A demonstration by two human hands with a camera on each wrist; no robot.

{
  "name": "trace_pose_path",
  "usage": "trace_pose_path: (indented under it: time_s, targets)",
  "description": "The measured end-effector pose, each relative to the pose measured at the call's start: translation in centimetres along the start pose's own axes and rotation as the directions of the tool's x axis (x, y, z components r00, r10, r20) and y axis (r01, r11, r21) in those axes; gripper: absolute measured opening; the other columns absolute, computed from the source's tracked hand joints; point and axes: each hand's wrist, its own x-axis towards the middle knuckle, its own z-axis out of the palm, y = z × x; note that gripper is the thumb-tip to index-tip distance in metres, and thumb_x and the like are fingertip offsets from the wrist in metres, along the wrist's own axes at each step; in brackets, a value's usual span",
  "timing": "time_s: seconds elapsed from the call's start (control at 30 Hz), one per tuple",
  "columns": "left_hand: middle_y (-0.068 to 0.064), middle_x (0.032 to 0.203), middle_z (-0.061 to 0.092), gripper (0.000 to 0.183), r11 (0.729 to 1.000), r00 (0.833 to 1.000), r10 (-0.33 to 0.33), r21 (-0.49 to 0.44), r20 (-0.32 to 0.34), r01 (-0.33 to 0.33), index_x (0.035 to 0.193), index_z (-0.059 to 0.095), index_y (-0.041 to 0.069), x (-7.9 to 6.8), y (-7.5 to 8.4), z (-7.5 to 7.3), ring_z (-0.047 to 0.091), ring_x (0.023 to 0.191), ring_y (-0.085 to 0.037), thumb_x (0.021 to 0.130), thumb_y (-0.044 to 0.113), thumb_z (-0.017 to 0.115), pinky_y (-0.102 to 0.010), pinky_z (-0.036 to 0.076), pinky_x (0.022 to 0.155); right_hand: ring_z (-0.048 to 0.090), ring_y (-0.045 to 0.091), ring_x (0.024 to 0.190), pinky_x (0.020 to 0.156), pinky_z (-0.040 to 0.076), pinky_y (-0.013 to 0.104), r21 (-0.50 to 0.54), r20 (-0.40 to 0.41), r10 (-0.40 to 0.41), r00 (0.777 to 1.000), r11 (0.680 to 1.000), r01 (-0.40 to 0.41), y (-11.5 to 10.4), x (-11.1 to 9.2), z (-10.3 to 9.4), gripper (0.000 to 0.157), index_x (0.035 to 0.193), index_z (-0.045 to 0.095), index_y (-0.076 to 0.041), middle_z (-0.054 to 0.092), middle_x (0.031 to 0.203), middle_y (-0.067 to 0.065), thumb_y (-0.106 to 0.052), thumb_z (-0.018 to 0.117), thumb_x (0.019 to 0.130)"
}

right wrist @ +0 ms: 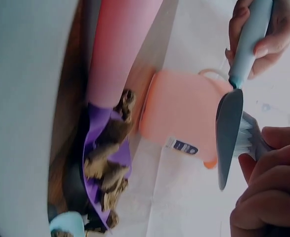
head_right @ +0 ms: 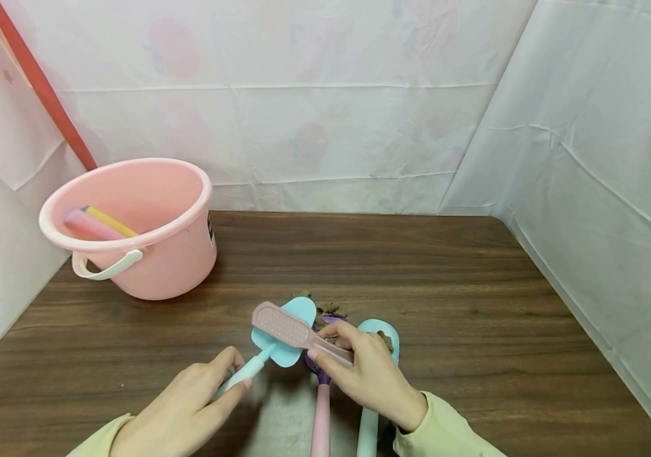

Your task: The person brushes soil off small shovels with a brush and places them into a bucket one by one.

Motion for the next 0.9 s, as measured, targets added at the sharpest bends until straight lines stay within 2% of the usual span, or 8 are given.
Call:
trace_pose_path:
  time_s: [0.07,0.27,0.37,0.5,0.63,0.8,0.9]
  targets:
    - [0.016,0.055,0.034,0.011,1.0,1.0,-0.002,-0.003,0.003,0.002,0.085,0.049,0.016,0.0,0.0,0.0,0.032,0.048,0.003,0.09,0.017,0.059,-0.017,0.03,0.044,0.038,-0.006,0.049,0.041,0.035,0.018,-0.015,-0.019,0.023,1.0,1.0,-0.023,0.2,0.1,-0.2,0.014,0.096,0.064,-0.017,0.052,0.062,-0.014,-0.021,0.072,0.085]
    - [0.016,0.055,0.032,0.012,1.0,0.999,-0.024,-0.007,0.024,0.024,0.084,0.048,0.015,-0.2,-0.1,-0.1,0.03,0.047,0.003,0.09,0.016,0.058,-0.017,0.029,0.043,0.028,-0.007,0.046,0.04,0.026,0.016,-0.064,-0.085,0.054,0.995,0.996,-0.06,1.2,0.3,-1.0,0.016,0.098,0.065,-0.014,0.041,0.056,-0.017,-0.016,0.073,0.084]
    - [0.016,0.055,0.033,0.011,1.0,1.0,-0.018,0.003,0.019,0.018,0.085,0.049,0.015,-0.2,-0.2,-0.1,0.03,0.047,0.003,0.091,0.016,0.058,-0.017,0.029,0.043,0.026,-0.006,0.046,0.041,0.025,0.016,-0.086,-0.12,0.069,0.99,0.993,-0.08,1.7,0.4,-1.4,0.016,0.098,0.065,-0.014,0.037,0.055,-0.016,-0.015,0.073,0.084]
    - [0.015,0.056,0.034,0.01,1.0,1.0,0.003,0.018,0.006,-0.003,0.087,0.049,0.015,-0.2,-0.6,-0.2,0.032,0.048,0.003,0.091,0.018,0.058,-0.017,0.03,0.044,0.029,-0.004,0.044,0.041,0.029,0.018,-0.089,-0.143,0.123,0.982,0.987,-0.137,2.0,0.5,-1.9,0.017,0.1,0.065,-0.012,0.04,0.054,-0.014,-0.016,0.072,0.085]
    - [0.016,0.055,0.034,0.01,1.0,1.0,-0.008,0.018,0.009,0.008,0.086,0.05,0.015,-0.3,-0.6,-0.2,0.032,0.048,0.003,0.091,0.018,0.058,-0.017,0.03,0.044,0.032,-0.002,0.043,0.04,0.031,0.021,-0.081,-0.145,0.177,0.973,0.978,-0.19,2.2,0.6,-2.2,0.017,0.1,0.065,-0.011,0.043,0.054,-0.011,-0.017,0.072,0.086]
    - [0.016,0.055,0.034,0.011,1.0,1.0,-0.025,0.017,0.011,0.024,0.086,0.049,0.015,-0.3,-0.5,-0.3,0.032,0.047,0.003,0.091,0.017,0.058,-0.017,0.03,0.044,0.034,-0.001,0.042,0.04,0.032,0.021,-0.061,-0.162,0.184,0.97,0.979,-0.195,2.0,0.6,-2.3,0.016,0.1,0.065,-0.012,0.046,0.054,-0.01,-0.018,0.071,0.086]
    - [0.015,0.055,0.035,0.009,0.999,0.999,-0.033,0.015,-0.001,0.033,0.088,0.05,0.015,-0.3,-0.4,-0.5,0.032,0.048,0.003,0.091,0.018,0.058,-0.017,0.031,0.044,0.039,0.002,0.04,0.038,0.036,0.023,0.01,-0.167,0.191,0.967,0.981,-0.192,2.0,0.5,-2.4,0.016,0.1,0.062,-0.011,0.051,0.056,-0.004,-0.018,0.069,0.088]
